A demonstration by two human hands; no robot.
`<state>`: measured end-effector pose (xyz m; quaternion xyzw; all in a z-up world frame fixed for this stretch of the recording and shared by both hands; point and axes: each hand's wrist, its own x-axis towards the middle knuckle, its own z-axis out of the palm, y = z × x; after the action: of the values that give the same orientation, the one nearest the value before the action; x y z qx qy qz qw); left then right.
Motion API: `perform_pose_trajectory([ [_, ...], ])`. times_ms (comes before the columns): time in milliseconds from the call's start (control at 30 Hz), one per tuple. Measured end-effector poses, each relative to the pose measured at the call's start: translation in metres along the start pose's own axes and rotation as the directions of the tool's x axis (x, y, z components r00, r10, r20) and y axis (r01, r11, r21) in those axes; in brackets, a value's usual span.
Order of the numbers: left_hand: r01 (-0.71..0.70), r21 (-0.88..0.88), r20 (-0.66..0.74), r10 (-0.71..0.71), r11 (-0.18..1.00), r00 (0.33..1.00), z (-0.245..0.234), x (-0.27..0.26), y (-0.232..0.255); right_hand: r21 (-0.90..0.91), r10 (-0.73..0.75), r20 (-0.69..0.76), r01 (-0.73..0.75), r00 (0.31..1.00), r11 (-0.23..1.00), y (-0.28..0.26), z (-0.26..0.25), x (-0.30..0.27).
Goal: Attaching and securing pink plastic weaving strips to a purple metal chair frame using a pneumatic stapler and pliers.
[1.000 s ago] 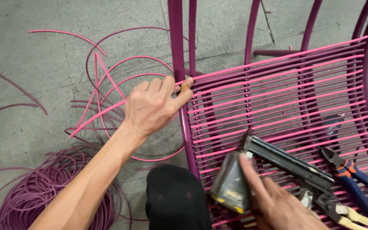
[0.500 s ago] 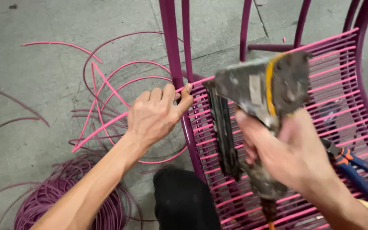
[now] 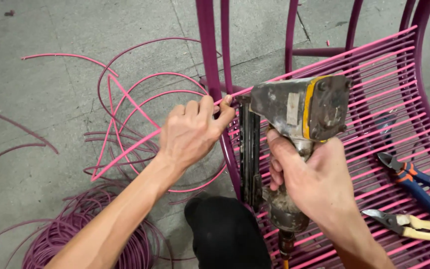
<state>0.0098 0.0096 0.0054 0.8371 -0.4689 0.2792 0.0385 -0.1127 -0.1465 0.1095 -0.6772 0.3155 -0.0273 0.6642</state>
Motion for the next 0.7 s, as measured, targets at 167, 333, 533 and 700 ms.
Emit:
perform_pose_trajectory([
  [167, -0.01, 0.034, -0.003, 0.01, 0.999, 1.0, -0.001, -0.001, -0.001, -0.006, 0.023, -0.041, -0.024, 0.999, 1.0, 0.003, 0.002, 0.001],
  [333, 0.0, -0.021, -0.027, -0.001, 1.0, 1.0, 0.002, 0.0, -0.002, -0.063, 0.046, -0.045, -0.049, 0.998, 0.997, 0.005, 0.002, 0.003],
  [533, 0.009, -0.005, -0.027, -0.009, 1.0, 1.0, 0.002, -0.002, -0.002, -0.065, -0.012, -0.019, 0.011, 1.0, 0.998, 0.0, 0.007, 0.002],
  [700, 0.02, 0.035, -0.051, -0.018, 0.999, 0.999, 0.004, -0.003, -0.002, -0.122, 0.017, -0.009, -0.018, 1.0, 0.992, -0.005, 0.005, 0.002],
])
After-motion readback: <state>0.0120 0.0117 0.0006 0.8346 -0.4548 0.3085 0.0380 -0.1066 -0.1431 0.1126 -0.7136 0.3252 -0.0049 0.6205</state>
